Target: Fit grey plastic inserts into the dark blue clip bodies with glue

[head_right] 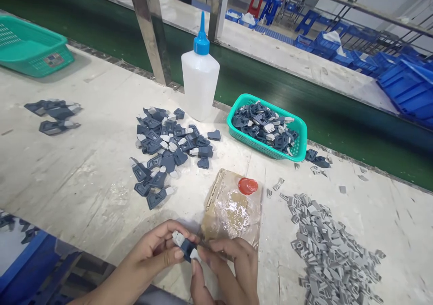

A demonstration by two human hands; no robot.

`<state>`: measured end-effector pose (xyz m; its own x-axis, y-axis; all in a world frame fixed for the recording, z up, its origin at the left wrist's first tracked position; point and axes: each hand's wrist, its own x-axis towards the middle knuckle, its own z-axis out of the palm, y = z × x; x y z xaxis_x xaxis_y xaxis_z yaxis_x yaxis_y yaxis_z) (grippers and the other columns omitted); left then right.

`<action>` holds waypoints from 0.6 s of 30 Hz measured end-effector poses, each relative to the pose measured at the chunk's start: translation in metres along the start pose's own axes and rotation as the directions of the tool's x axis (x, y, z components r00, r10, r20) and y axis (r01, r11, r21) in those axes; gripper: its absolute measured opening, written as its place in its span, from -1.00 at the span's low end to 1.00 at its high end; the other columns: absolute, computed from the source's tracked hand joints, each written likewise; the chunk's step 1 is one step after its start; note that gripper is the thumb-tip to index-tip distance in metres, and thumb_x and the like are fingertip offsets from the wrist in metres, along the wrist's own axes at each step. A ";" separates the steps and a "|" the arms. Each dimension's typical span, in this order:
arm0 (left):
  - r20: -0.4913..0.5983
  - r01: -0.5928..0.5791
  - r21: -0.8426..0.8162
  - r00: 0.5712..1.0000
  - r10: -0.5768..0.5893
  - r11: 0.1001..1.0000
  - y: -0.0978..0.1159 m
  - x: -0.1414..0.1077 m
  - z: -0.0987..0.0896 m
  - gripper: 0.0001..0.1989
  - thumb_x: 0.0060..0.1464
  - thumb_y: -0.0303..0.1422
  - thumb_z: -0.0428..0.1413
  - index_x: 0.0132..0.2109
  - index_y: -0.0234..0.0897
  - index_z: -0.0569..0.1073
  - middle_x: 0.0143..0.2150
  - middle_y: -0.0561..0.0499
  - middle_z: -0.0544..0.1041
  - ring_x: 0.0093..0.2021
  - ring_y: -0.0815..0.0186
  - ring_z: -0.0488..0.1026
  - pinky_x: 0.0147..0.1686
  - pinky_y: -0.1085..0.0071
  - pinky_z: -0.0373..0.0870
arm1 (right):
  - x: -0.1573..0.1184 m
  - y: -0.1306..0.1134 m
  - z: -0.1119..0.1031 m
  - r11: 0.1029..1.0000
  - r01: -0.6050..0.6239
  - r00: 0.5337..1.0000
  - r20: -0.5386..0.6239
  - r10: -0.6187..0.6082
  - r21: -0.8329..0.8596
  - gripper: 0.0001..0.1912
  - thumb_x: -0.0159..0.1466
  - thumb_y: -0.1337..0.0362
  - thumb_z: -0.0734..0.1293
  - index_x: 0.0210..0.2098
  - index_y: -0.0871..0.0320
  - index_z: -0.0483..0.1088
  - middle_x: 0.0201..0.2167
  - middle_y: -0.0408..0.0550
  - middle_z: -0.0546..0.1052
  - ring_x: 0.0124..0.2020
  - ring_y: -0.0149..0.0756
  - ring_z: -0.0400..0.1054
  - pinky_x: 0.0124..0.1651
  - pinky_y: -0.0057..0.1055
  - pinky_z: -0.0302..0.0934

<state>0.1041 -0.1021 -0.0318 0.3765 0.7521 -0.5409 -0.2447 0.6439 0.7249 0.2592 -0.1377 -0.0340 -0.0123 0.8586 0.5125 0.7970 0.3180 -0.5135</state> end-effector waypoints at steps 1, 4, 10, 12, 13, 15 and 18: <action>-0.001 -0.002 0.005 1.000 0.002 1.000 0.000 0.001 0.000 -0.89 0.00 -0.37 0.21 -0.25 -0.14 0.54 -0.27 0.09 0.57 -0.33 0.36 0.35 -0.26 0.49 0.26 | -0.001 0.001 0.001 1.000 -0.005 1.000 0.003 0.005 0.002 -0.83 0.17 0.43 0.33 -0.26 0.08 0.39 -0.28 -0.04 0.33 -0.19 -0.27 0.23 -0.23 -0.31 0.20; -0.007 -0.002 0.026 1.000 0.002 1.000 -0.002 0.001 -0.002 -0.88 0.01 -0.37 0.20 -0.24 -0.13 0.53 -0.23 0.09 0.57 -0.29 0.36 0.35 -0.24 0.48 0.24 | -0.002 0.003 0.003 1.000 -0.024 0.999 0.027 0.024 0.005 -0.86 0.19 0.38 0.33 -0.25 0.07 0.40 -0.28 -0.04 0.34 -0.17 -0.26 0.24 -0.20 -0.30 0.20; -0.014 0.020 0.090 1.000 -0.018 0.996 -0.007 -0.003 -0.004 -0.86 0.05 -0.32 0.16 -0.20 -0.16 0.51 -0.19 0.05 0.55 -0.30 0.35 0.31 -0.26 0.44 0.18 | -0.002 0.003 0.004 0.999 -0.035 0.999 0.031 0.034 0.035 -0.89 0.18 0.39 0.35 -0.28 0.13 0.41 -0.29 -0.05 0.36 -0.19 -0.29 0.25 -0.19 -0.32 0.19; -0.019 0.020 0.100 1.000 -0.018 0.995 -0.007 -0.003 -0.003 -0.86 0.04 -0.32 0.16 -0.20 -0.16 0.51 -0.19 0.05 0.54 -0.30 0.34 0.30 -0.26 0.43 0.17 | -0.002 0.003 0.004 1.000 -0.013 1.000 0.026 0.013 0.027 -0.88 0.17 0.41 0.35 -0.27 0.15 0.42 -0.29 -0.05 0.36 -0.19 -0.30 0.25 -0.18 -0.33 0.20; -0.022 0.020 0.104 1.000 -0.018 0.994 -0.007 -0.003 -0.003 -0.86 0.04 -0.32 0.16 -0.20 -0.16 0.51 -0.20 0.05 0.54 -0.30 0.34 0.30 -0.25 0.43 0.17 | -0.002 0.003 0.004 1.000 -0.001 1.000 0.027 0.001 0.021 -0.87 0.17 0.42 0.35 -0.27 0.16 0.42 -0.29 -0.05 0.36 -0.20 -0.30 0.25 -0.18 -0.33 0.20; -0.023 0.021 0.110 1.000 -0.019 0.994 -0.006 -0.002 -0.002 -0.85 0.03 -0.31 0.16 -0.21 -0.16 0.51 -0.23 0.06 0.53 -0.30 0.34 0.29 -0.24 0.43 0.18 | -0.001 0.003 0.005 1.000 0.025 0.999 0.021 -0.025 0.005 -0.86 0.15 0.45 0.36 -0.27 0.19 0.42 -0.29 -0.04 0.36 -0.20 -0.31 0.24 -0.18 -0.31 0.20; -0.026 0.028 0.111 0.999 -0.025 0.993 -0.005 0.000 -0.002 -0.85 0.02 -0.29 0.17 -0.21 -0.16 0.50 -0.24 0.06 0.51 -0.29 0.34 0.28 -0.22 0.43 0.18 | 0.000 0.001 0.006 0.998 0.058 0.998 -0.019 -0.059 -0.025 -0.83 0.12 0.51 0.38 -0.29 0.22 0.42 -0.31 -0.04 0.38 -0.23 -0.32 0.25 -0.20 -0.30 0.20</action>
<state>0.1035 -0.1055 -0.0364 0.3586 0.7394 -0.5698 -0.1340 0.6449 0.7525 0.2564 -0.1350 -0.0383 -0.0477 0.8307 0.5547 0.8099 0.3572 -0.4653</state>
